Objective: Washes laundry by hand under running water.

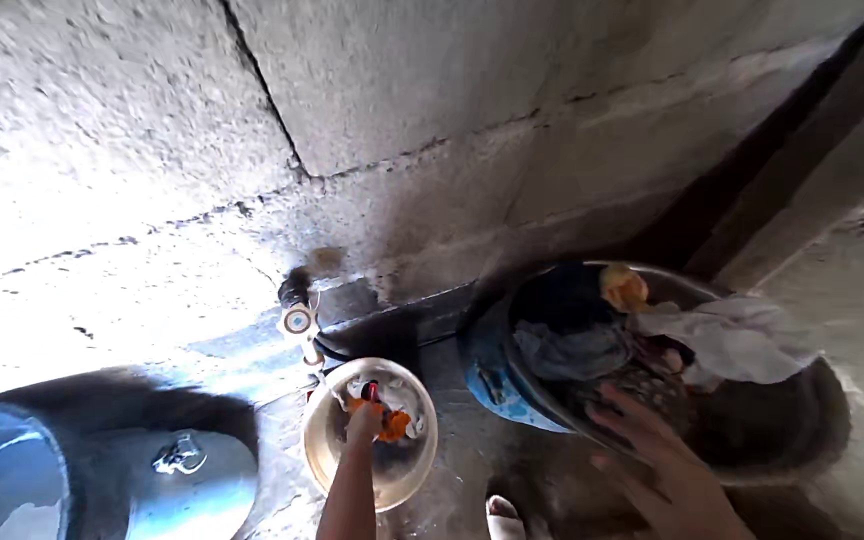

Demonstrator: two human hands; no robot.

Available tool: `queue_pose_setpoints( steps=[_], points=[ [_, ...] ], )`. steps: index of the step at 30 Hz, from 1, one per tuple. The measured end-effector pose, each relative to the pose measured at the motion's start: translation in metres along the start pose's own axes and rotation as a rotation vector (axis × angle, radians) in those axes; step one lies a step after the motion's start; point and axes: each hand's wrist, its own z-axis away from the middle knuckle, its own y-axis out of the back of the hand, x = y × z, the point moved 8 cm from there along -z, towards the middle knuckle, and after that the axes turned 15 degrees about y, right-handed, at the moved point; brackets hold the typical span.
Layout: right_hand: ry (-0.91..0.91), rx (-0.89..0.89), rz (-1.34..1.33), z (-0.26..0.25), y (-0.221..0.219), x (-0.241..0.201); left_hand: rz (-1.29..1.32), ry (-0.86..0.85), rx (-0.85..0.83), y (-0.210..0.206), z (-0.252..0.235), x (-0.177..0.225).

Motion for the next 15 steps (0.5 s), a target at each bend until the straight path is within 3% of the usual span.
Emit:
queue_pose_setpoints(
  steps=[5,10,15],
  points=[
    [0.042,-0.098,-0.115,0.033,-0.037,-0.018,-0.219,0.043,0.039,-0.038,-0.034,-0.017],
    [-0.096,-0.156,-0.213,0.033,-0.068,-0.029,-0.405,0.134,-0.095,-0.065,-0.004,-0.034],
    [-0.385,-0.323,-0.507,0.024,-0.147,-0.035,-0.156,-0.137,-0.014,0.012,0.063,-0.012]
  ],
)
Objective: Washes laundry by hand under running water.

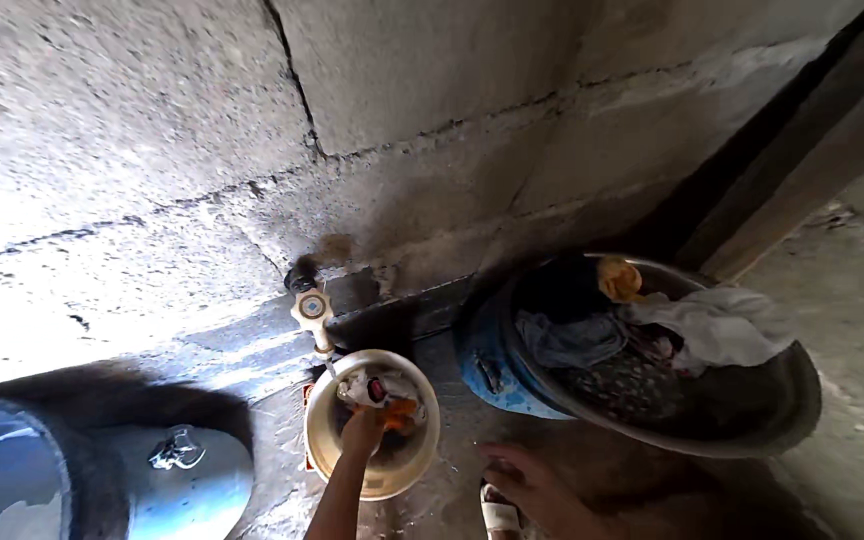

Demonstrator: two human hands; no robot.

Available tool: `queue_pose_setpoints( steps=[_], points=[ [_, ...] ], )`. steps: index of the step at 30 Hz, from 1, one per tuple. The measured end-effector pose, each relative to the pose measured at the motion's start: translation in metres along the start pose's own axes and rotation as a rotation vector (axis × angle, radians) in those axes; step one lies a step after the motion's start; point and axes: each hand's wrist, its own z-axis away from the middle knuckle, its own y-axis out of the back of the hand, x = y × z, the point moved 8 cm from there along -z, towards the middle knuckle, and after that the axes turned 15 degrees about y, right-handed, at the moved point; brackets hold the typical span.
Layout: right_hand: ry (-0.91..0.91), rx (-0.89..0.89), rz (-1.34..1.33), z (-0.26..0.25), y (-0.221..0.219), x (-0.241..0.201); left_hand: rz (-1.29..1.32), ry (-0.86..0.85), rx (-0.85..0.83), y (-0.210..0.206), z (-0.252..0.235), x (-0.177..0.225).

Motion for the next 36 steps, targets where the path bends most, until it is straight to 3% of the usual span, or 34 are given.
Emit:
queue_pose_setpoints(
  steps=[3,6,10,14,18,20,24,27,32,36],
  points=[
    [-0.172,-0.132,-0.074,-0.036,-0.044,0.006,0.143,-0.128,0.064,0.053,0.060,0.009],
    [-0.172,-0.236,-0.040,-0.068,-0.078,-0.007,0.159,-0.227,0.106,0.102,0.118,0.013],
    [-0.163,-0.306,-0.045,-0.080,-0.104,-0.018,0.033,-0.219,0.111,0.128,0.140,0.007],
    [-0.190,-0.379,-0.047,-0.054,-0.107,-0.006,-0.250,-0.101,-0.008,0.081,0.105,-0.001],
    [-0.262,-0.385,-0.028,-0.016,-0.091,0.039,-0.507,0.082,-0.128,0.016,0.058,0.003],
    [-0.293,-0.335,-0.037,0.001,-0.080,0.067,-0.463,0.046,-0.106,-0.010,0.020,0.022],
    [-0.319,-0.248,-0.054,0.017,-0.065,0.105,-0.136,-0.091,-0.059,-0.052,-0.059,0.076],
    [-0.343,-0.192,-0.084,0.025,-0.058,0.123,-0.067,-0.039,-0.046,-0.080,-0.089,0.076],
    [-0.393,-0.183,-0.082,0.026,-0.057,0.126,-0.141,0.073,-0.199,-0.104,-0.063,0.030],
    [-0.347,-0.270,0.009,-0.017,-0.088,0.091,-0.023,-0.060,-0.035,-0.035,0.038,0.034]
  ],
)
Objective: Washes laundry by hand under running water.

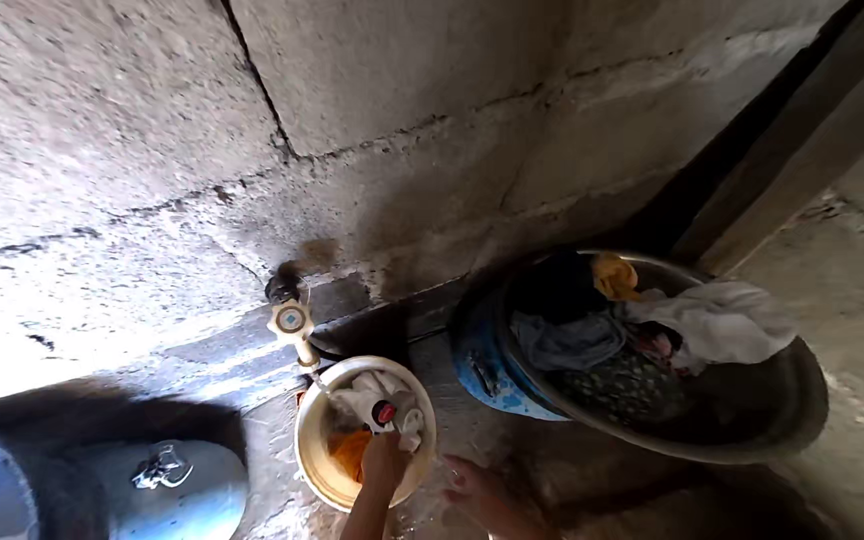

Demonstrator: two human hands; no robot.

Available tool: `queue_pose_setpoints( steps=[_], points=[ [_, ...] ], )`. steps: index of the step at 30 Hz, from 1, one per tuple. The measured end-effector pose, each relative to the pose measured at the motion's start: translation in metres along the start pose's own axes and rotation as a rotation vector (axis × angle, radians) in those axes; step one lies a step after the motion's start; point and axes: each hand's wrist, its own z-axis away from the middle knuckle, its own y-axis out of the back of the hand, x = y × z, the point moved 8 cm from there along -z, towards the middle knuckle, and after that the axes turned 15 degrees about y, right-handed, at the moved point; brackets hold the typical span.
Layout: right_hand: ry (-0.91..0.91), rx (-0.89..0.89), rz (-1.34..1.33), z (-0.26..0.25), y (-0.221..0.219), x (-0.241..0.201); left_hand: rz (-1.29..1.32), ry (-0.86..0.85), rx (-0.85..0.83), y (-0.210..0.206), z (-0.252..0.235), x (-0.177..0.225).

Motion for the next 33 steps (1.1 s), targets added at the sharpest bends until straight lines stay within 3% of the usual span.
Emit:
queue_pose_setpoints(
  steps=[3,7,8,10,14,17,19,23,26,28,30,33],
  points=[
    [0.138,-0.003,0.157,-0.030,-0.018,-0.074,0.157,-0.195,0.181,0.063,0.095,0.000],
    [0.253,-0.010,0.309,-0.027,-0.004,-0.188,0.590,-0.466,0.614,0.118,0.180,-0.038],
    [0.299,0.033,0.301,-0.020,0.004,-0.212,0.754,-0.511,0.662,0.119,0.187,-0.052],
    [0.400,0.178,0.234,0.000,0.024,-0.252,1.001,-0.548,0.592,0.109,0.182,-0.067],
    [0.762,0.539,0.070,0.060,0.064,-0.328,0.833,-0.236,0.477,0.079,0.132,-0.045],
    [0.974,0.719,-0.078,0.099,0.087,-0.362,0.825,-0.073,0.379,0.090,0.118,-0.030],
    [0.962,0.750,-0.142,0.101,0.100,-0.358,0.957,-0.093,0.337,0.111,0.122,-0.032],
    [0.395,0.597,-0.102,0.050,0.103,-0.277,1.176,-0.073,0.287,0.142,0.138,-0.045],
    [0.014,0.426,-0.598,-0.004,0.050,-0.195,1.140,-0.208,0.337,0.155,0.176,-0.036],
    [-0.139,0.383,-0.984,-0.026,0.010,-0.161,1.097,-0.302,0.317,0.156,0.202,-0.026],
    [-0.073,0.421,-1.255,-0.031,-0.008,-0.165,1.160,-0.392,0.220,0.153,0.219,-0.023],
    [0.110,0.497,-1.454,-0.015,-0.013,-0.194,1.519,-0.537,-0.058,0.147,0.221,-0.043]
  ],
)
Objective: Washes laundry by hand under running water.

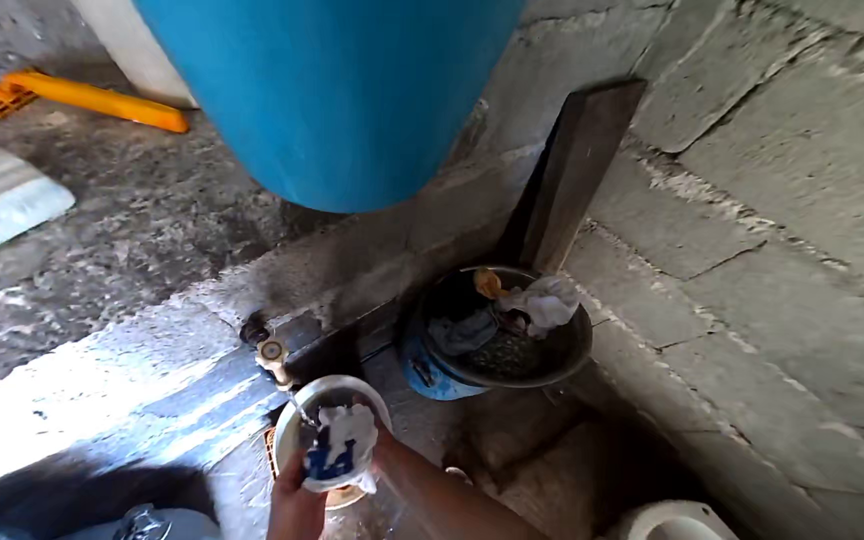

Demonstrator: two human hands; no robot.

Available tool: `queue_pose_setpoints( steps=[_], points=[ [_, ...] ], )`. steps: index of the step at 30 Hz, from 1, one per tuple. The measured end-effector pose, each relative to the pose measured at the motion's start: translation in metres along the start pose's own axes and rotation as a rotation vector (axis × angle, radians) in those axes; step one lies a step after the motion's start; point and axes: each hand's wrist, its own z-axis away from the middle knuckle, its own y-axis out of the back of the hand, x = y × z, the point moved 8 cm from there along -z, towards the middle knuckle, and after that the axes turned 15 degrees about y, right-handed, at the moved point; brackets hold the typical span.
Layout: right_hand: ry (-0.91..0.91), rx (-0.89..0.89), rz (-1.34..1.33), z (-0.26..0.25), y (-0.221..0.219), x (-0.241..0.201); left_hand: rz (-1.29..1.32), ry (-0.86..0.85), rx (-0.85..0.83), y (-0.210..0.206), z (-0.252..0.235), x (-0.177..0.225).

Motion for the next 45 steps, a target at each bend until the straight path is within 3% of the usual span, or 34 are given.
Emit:
queue_pose_setpoints(
  steps=[3,5,8,10,13,17,21,24,26,29,31,33,35,38,40,42,45],
  points=[
    [-0.067,0.074,0.007,0.007,-0.016,0.003,0.419,-0.055,-0.111,0.054,-0.013,-0.008],
    [-0.090,0.060,0.060,0.017,-0.035,0.000,0.550,-0.102,-0.032,0.079,-0.020,-0.012],
    [-0.147,-0.073,0.084,0.040,-0.072,0.004,0.443,-0.057,0.216,0.072,-0.030,-0.026],
    [-0.247,-0.146,0.089,0.053,-0.087,0.013,0.481,-0.130,0.220,0.061,-0.030,-0.022],
    [-0.289,-0.155,0.094,0.045,-0.068,0.026,0.427,-0.315,0.158,0.069,-0.034,0.003],
    [-0.395,-0.145,0.145,0.017,-0.034,0.037,0.179,-0.126,0.298,0.071,-0.039,0.012],
    [-0.093,-0.185,0.114,-0.009,-0.048,0.013,0.025,-0.090,0.342,0.050,-0.045,0.013],
    [0.223,-0.121,0.450,-0.018,-0.054,-0.021,0.049,0.049,0.434,0.053,-0.056,0.006],
    [0.351,-0.255,0.823,-0.013,-0.071,-0.041,0.024,0.144,0.441,0.054,-0.064,0.000],
    [0.458,-0.604,1.232,0.002,-0.101,-0.053,-0.098,0.224,0.353,0.055,-0.069,-0.014],
    [0.496,-0.830,1.364,0.011,-0.113,-0.053,-0.221,0.240,0.219,0.065,-0.076,-0.029],
    [0.523,-0.888,1.344,0.013,-0.106,-0.058,-0.266,0.315,0.186,0.045,-0.070,-0.025],
    [0.482,-0.685,1.152,0.004,-0.075,-0.075,-0.229,0.428,0.178,0.013,-0.063,-0.016],
    [0.349,-0.125,0.708,-0.003,-0.009,-0.123,-0.088,0.479,-0.153,-0.022,-0.065,-0.022],
    [0.360,0.100,0.426,0.002,0.033,-0.166,-0.098,0.463,-0.253,-0.018,-0.078,-0.034],
    [0.474,0.155,0.190,0.011,0.063,-0.220,-0.139,0.501,-0.210,-0.007,-0.090,-0.047],
    [0.775,0.291,0.027,0.018,0.117,-0.305,-0.250,0.611,0.002,0.023,-0.106,-0.069]
  ],
)
